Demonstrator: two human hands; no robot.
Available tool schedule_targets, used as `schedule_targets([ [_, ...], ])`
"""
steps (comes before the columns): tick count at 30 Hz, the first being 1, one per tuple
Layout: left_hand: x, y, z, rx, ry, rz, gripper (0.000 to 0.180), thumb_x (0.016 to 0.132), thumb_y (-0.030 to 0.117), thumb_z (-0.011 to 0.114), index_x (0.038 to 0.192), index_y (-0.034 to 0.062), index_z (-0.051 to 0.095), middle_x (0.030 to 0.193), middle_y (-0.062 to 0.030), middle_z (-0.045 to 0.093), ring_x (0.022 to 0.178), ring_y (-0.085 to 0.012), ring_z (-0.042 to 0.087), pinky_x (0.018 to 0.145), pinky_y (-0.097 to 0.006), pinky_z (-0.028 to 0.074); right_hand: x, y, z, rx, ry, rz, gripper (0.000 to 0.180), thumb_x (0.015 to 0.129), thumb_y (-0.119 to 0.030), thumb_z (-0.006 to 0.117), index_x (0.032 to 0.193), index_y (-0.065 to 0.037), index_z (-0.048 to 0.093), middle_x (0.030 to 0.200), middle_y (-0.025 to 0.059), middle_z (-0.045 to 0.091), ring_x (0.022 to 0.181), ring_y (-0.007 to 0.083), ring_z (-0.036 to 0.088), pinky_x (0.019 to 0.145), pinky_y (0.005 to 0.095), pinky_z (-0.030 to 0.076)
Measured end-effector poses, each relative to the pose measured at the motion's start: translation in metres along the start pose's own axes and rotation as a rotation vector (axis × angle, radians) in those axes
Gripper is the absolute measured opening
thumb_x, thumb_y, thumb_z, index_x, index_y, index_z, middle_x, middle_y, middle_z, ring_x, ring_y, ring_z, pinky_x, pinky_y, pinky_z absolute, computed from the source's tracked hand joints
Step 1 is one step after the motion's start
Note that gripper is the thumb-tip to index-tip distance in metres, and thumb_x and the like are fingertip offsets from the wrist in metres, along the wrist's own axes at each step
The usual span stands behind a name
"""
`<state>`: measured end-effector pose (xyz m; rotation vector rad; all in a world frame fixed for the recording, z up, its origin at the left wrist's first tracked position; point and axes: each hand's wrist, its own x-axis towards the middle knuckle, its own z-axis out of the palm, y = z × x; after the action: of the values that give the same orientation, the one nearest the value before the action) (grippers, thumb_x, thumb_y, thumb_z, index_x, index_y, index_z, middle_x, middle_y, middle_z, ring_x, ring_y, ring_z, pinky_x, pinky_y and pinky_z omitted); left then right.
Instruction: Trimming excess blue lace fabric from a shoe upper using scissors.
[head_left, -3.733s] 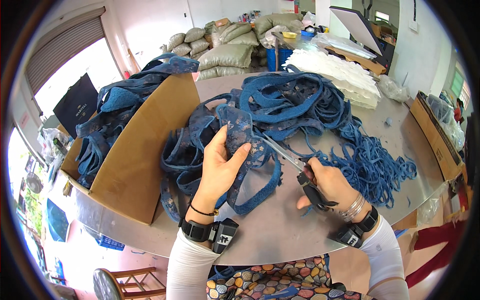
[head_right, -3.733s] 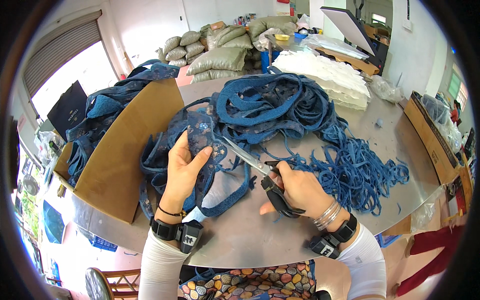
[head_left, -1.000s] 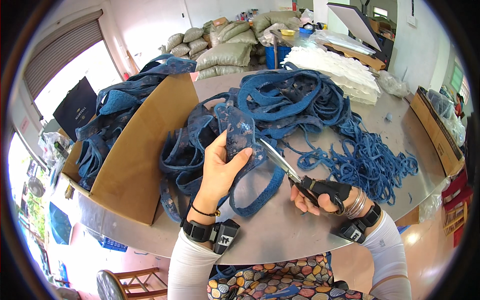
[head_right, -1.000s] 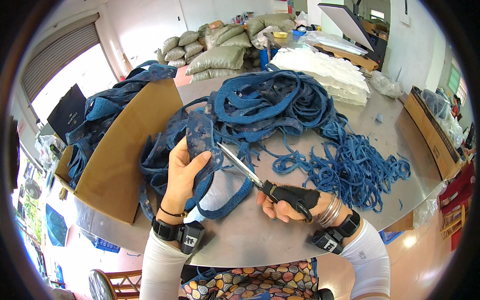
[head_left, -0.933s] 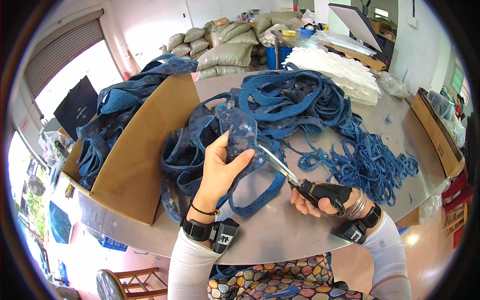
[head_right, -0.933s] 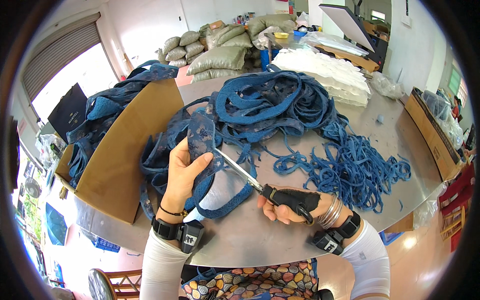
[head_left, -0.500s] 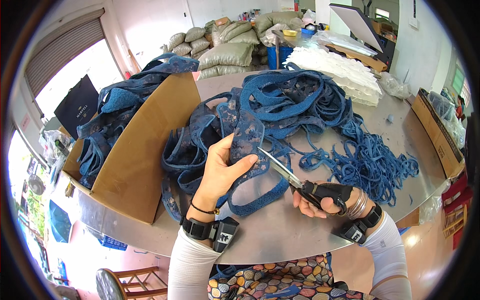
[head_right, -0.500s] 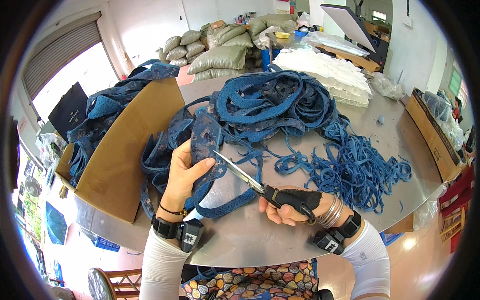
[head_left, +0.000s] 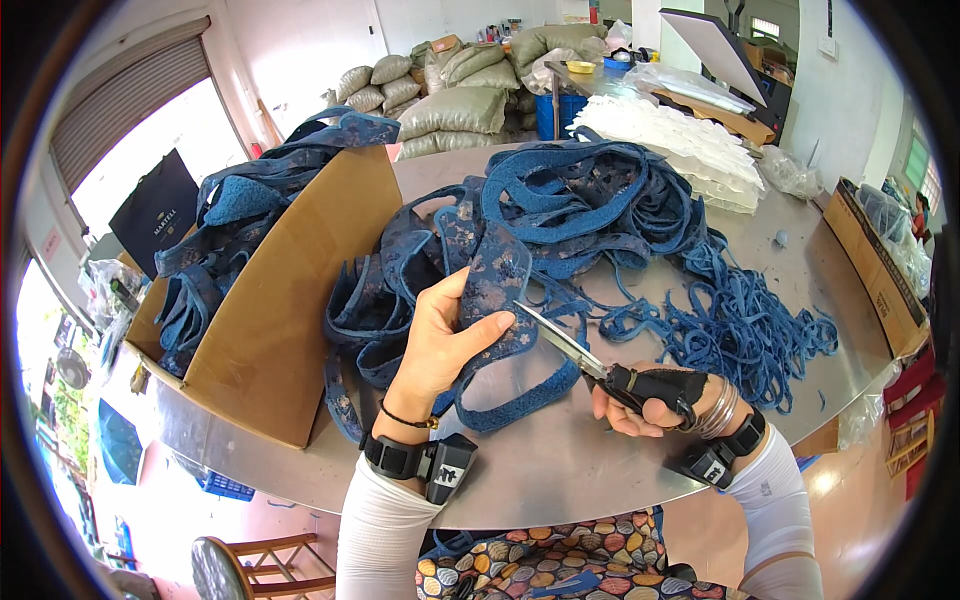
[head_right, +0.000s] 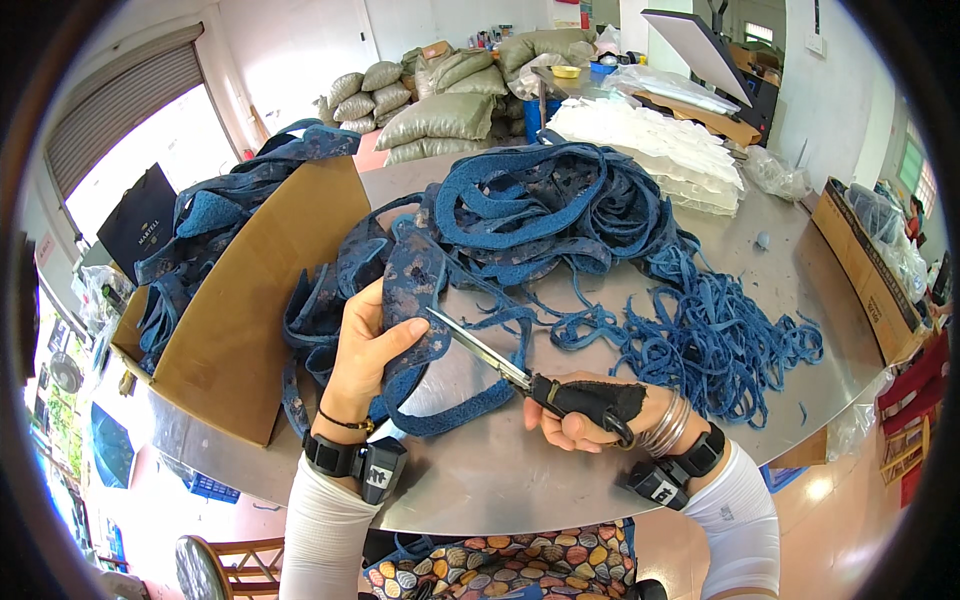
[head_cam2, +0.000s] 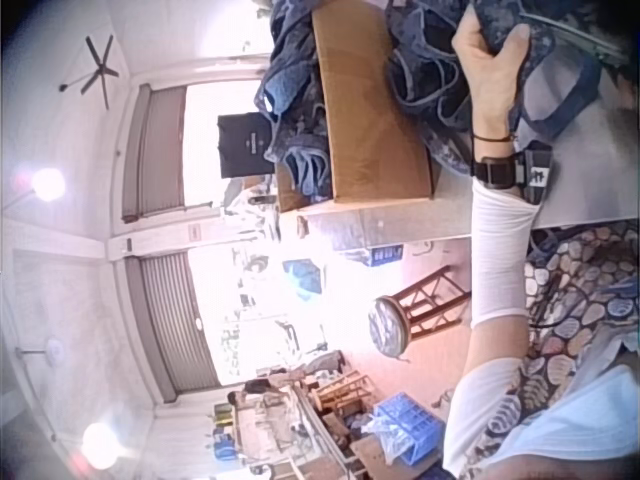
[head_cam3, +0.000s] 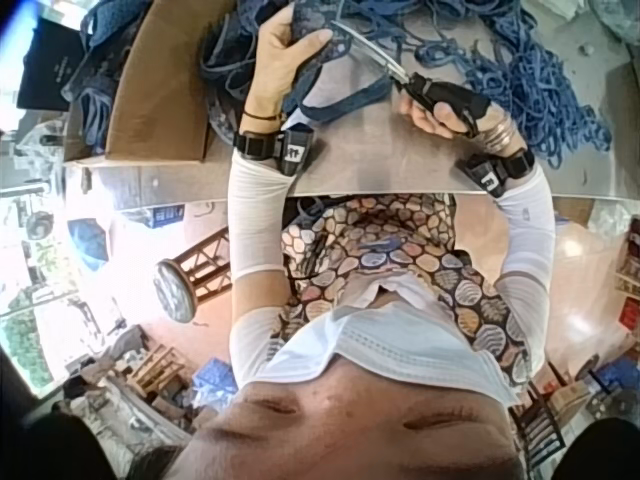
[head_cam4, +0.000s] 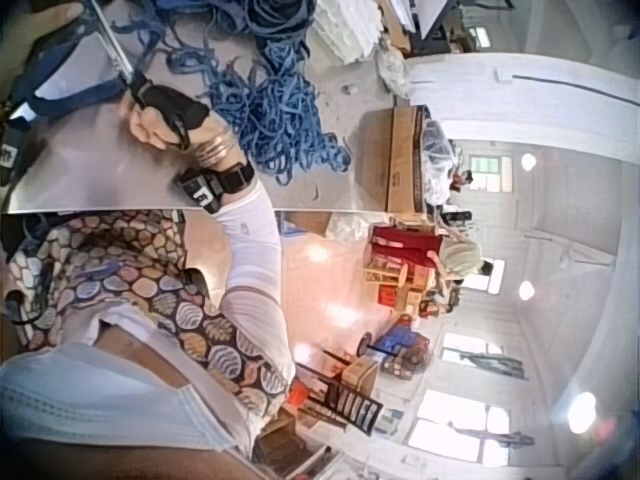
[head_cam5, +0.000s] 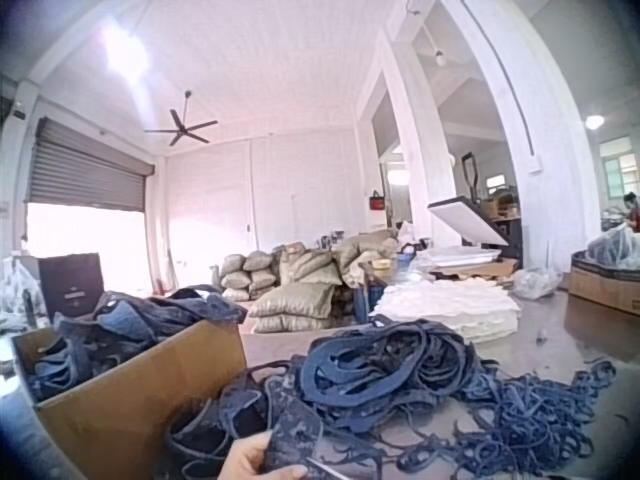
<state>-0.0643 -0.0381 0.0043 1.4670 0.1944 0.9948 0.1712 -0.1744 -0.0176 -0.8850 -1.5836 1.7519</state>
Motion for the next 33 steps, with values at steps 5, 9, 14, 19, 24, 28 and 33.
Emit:
schedule_targets([
  [5,0.000,-0.001,-0.001,-0.003,0.003,0.000,0.035,0.079,-0.001,0.066,0.113,-0.0035,0.055,0.097,-0.0024,0.062,0.083,-0.0065,0.057,0.076,-0.021,0.048,-0.001,-0.006,0.003,-0.001,0.038,-0.025,0.079,0.070,-0.065,0.063,0.106,0.005,0.050,0.067,0.0012,0.054,0.047,0.0052,0.044,0.044,0.0190,0.034],
  [9,-0.001,-0.001,-0.001,-0.006,0.005,0.008,0.037,0.079,-0.001,0.066,0.114,-0.0035,0.055,0.098,-0.0026,0.062,0.084,-0.0066,0.057,0.077,-0.021,0.048,-0.003,-0.009,0.002,-0.023,0.062,0.017,0.077,0.070,-0.063,0.065,0.104,0.005,0.051,0.067,0.0015,0.054,0.047,0.0058,0.044,0.043,0.0191,0.034],
  [14,-0.001,0.000,-0.002,-0.016,0.000,0.013,0.039,0.079,-0.001,0.066,0.115,-0.0034,0.054,0.098,-0.0029,0.062,0.084,-0.0067,0.057,0.076,-0.021,0.048,-0.004,-0.012,0.002,-0.008,0.077,0.056,0.077,0.066,-0.063,0.069,0.102,0.003,0.052,0.066,0.0015,0.054,0.047,0.0057,0.044,0.042,0.0186,0.033],
  [19,-0.001,-0.001,-0.004,-0.021,0.008,0.010,0.039,0.079,-0.001,0.065,0.116,-0.0035,0.054,0.098,-0.0029,0.062,0.084,-0.0066,0.058,0.076,-0.021,0.048,-0.006,-0.016,0.002,0.002,0.104,0.104,0.074,0.065,-0.060,0.072,0.100,0.002,0.052,0.064,0.0008,0.054,0.047,0.0051,0.044,0.041,0.0184,0.032],
  [24,-0.001,-0.001,-0.002,-0.026,0.008,-0.018,0.037,0.079,-0.001,0.065,0.115,-0.0032,0.055,0.097,-0.0027,0.063,0.083,-0.0065,0.058,0.076,-0.021,0.048,-0.005,-0.013,0.000,-0.036,0.125,0.100,0.064,0.068,-0.052,0.074,0.098,0.000,0.053,0.063,-0.0002,0.054,0.046,0.0048,0.044,0.041,0.0181,0.031],
  [28,0.000,-0.004,-0.004,-0.025,0.000,-0.021,0.035,0.079,-0.001,0.065,0.113,-0.0031,0.056,0.095,-0.0025,0.063,0.082,-0.0064,0.058,0.075,-0.020,0.048,-0.004,-0.017,0.001,-0.132,0.157,0.119,0.056,0.069,-0.045,0.074,0.096,-0.001,0.053,0.062,-0.0011,0.053,0.045,0.0051,0.043,0.039,0.0185,0.030],
  [33,-0.002,-0.004,0.002,-0.098,0.080,-0.054,0.033,0.080,0.000,0.065,0.112,-0.0019,0.056,0.093,-0.0018,0.063,0.080,-0.0060,0.058,0.073,-0.020,0.050,-0.003,-0.017,0.005,-0.192,0.201,0.135,0.050,0.070,-0.041,0.073,0.093,-0.001,0.052,0.058,-0.0013,0.051,0.045,0.0055,0.044,0.038,0.0188,0.030],
])
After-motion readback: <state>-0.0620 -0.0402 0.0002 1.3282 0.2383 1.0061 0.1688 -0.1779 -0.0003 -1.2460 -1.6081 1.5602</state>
